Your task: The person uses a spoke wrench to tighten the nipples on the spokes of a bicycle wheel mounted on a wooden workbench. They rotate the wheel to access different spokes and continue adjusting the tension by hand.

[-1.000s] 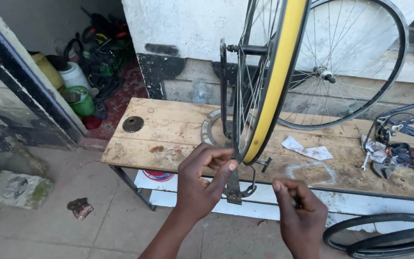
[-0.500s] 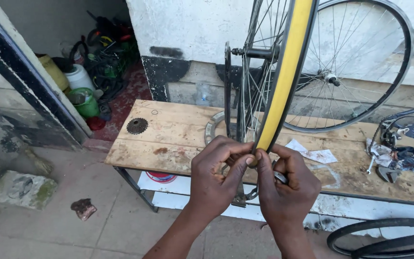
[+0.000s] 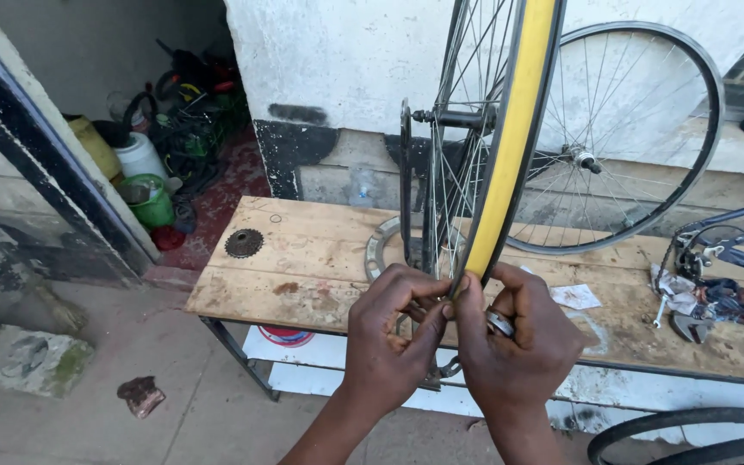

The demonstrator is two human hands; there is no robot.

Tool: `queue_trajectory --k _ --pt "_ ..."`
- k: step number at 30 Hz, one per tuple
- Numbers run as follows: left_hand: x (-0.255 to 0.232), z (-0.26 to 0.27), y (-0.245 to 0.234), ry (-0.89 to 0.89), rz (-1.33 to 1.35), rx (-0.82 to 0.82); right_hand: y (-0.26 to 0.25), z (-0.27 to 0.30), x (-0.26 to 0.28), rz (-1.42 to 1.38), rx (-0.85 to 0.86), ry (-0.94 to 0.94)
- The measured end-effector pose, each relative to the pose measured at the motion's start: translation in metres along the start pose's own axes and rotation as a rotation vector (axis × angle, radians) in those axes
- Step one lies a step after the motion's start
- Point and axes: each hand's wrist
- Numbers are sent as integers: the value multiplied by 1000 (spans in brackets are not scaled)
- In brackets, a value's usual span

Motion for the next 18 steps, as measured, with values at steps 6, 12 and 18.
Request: queue_trajectory --k 6,12,18 --pt "0 1 0 14 13 2 4 7 -6 -11 5 65" --pt "7 7 2 -6 36 4 9 16 -14 50 -21 33" --pt "16 13 0 -59 31 23 -1 8 -10 -22 42 10"
Point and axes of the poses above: each hand's wrist, its own z-axis away from the middle knuckle, its own y-axis out of the palm, x = y × z, and after that the axes turned 4 degrees about z, right-handed
